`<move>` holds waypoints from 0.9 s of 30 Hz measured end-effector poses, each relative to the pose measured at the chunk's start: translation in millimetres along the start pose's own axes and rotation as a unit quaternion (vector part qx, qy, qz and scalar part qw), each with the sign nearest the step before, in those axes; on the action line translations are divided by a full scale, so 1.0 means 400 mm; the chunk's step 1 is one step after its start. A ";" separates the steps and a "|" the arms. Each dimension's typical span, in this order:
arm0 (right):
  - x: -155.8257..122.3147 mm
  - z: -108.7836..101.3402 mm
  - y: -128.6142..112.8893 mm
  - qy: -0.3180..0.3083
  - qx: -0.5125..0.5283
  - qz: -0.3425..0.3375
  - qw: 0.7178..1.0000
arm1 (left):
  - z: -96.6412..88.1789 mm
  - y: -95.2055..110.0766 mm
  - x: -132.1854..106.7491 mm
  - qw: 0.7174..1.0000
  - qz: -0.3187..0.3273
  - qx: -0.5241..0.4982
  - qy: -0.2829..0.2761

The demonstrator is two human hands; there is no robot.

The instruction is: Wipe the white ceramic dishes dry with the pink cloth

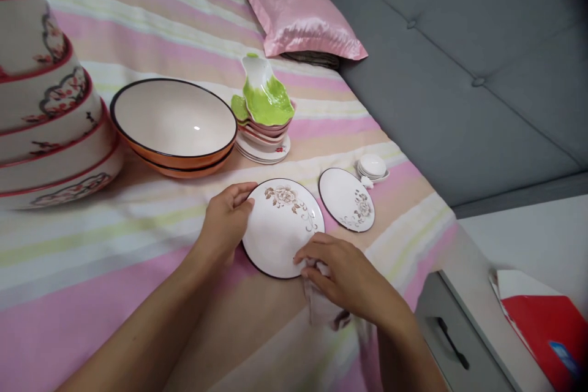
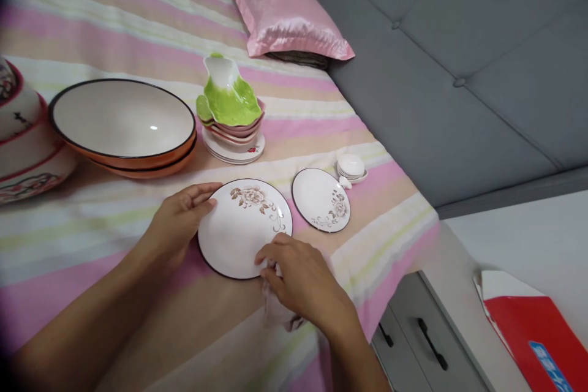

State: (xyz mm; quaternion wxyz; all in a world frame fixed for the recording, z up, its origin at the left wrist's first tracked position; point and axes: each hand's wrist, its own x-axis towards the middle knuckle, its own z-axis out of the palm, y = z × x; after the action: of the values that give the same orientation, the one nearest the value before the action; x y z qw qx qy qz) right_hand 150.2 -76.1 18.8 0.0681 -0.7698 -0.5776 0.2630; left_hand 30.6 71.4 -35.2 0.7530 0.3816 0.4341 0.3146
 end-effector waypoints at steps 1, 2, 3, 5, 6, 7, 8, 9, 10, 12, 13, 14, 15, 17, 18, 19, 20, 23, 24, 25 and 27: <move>-0.001 -0.001 -0.002 -0.002 -0.002 0.002 1.000 | 0.000 0.000 0.001 1.000 0.001 0.000 0.000; -0.002 -0.003 -0.002 -0.004 -0.003 0.003 1.000 | 0.000 -0.001 0.001 1.000 0.002 0.000 0.000; -0.004 -0.006 -0.002 -0.005 -0.002 0.005 1.000 | 0.000 -0.001 0.001 1.000 0.003 0.000 0.000; -0.010 -0.018 0.002 0.012 0.017 0.006 1.000 | -0.001 -0.002 0.001 1.000 0.003 0.000 0.002; -0.015 -0.026 0.004 0.044 0.037 0.012 0.998 | -0.001 -0.002 0.001 1.000 0.001 -0.001 0.003; -0.021 -0.034 0.005 0.098 0.065 0.023 0.993 | -0.002 -0.002 0.001 1.000 -0.001 -0.003 0.005; -0.027 -0.041 0.003 0.168 0.096 0.041 0.980 | -0.003 -0.002 0.000 1.000 -0.004 -0.005 0.007; -0.032 -0.044 0.000 0.242 0.126 0.062 0.960 | -0.003 -0.001 0.000 1.000 -0.006 -0.005 0.009; -0.037 -0.042 -0.006 0.302 0.151 0.079 0.938 | -0.003 -0.001 0.000 1.000 -0.007 -0.004 0.009; -0.044 -0.019 -0.017 0.356 0.170 0.081 0.916 | -0.003 0.001 -0.001 1.000 -0.005 0.001 0.011; -0.047 0.001 -0.021 0.335 0.157 0.056 0.927 | -0.003 0.001 0.000 1.000 -0.003 0.005 0.011; -0.050 0.028 -0.023 0.310 0.124 0.023 0.942 | -0.002 0.002 0.000 1.000 -0.001 0.009 0.013; -0.053 0.058 -0.021 0.277 0.076 0.001 0.958 | -0.002 0.002 0.000 1.000 0.000 0.012 0.014; -0.064 0.120 -0.009 0.269 -0.013 0.006 0.963 | -0.001 0.002 0.001 1.000 -0.001 0.019 0.018; -0.071 0.148 0.000 0.268 -0.041 0.017 0.962 | 0.000 0.002 0.002 1.000 -0.003 0.023 0.018; -0.079 0.171 0.009 0.266 -0.062 0.027 0.962 | 0.000 0.002 0.003 1.000 -0.003 0.026 0.016; -0.086 0.189 0.018 0.271 -0.079 0.029 0.959 | 0.000 0.001 0.003 1.000 -0.002 0.028 0.014; -0.095 0.206 0.049 0.294 -0.099 0.032 0.950 | 0.001 0.001 0.004 1.000 0.001 0.028 0.009; -0.095 0.201 0.063 0.304 -0.101 0.035 0.947 | 0.002 0.002 0.003 1.000 0.001 0.027 0.011; -0.094 0.193 0.082 0.314 -0.103 0.039 0.943 | 0.002 0.003 0.003 1.000 -0.001 0.028 0.015; -0.096 0.172 0.137 0.337 -0.110 0.058 0.933 | 0.004 0.005 0.003 0.999 -0.009 0.031 0.018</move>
State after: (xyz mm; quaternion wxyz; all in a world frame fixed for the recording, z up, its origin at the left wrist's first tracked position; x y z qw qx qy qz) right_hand 155.9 -143.1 -49.8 0.1584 -0.8481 -0.5003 -0.0732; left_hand 32.1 72.8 -33.6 0.7356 0.3948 0.4609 0.3011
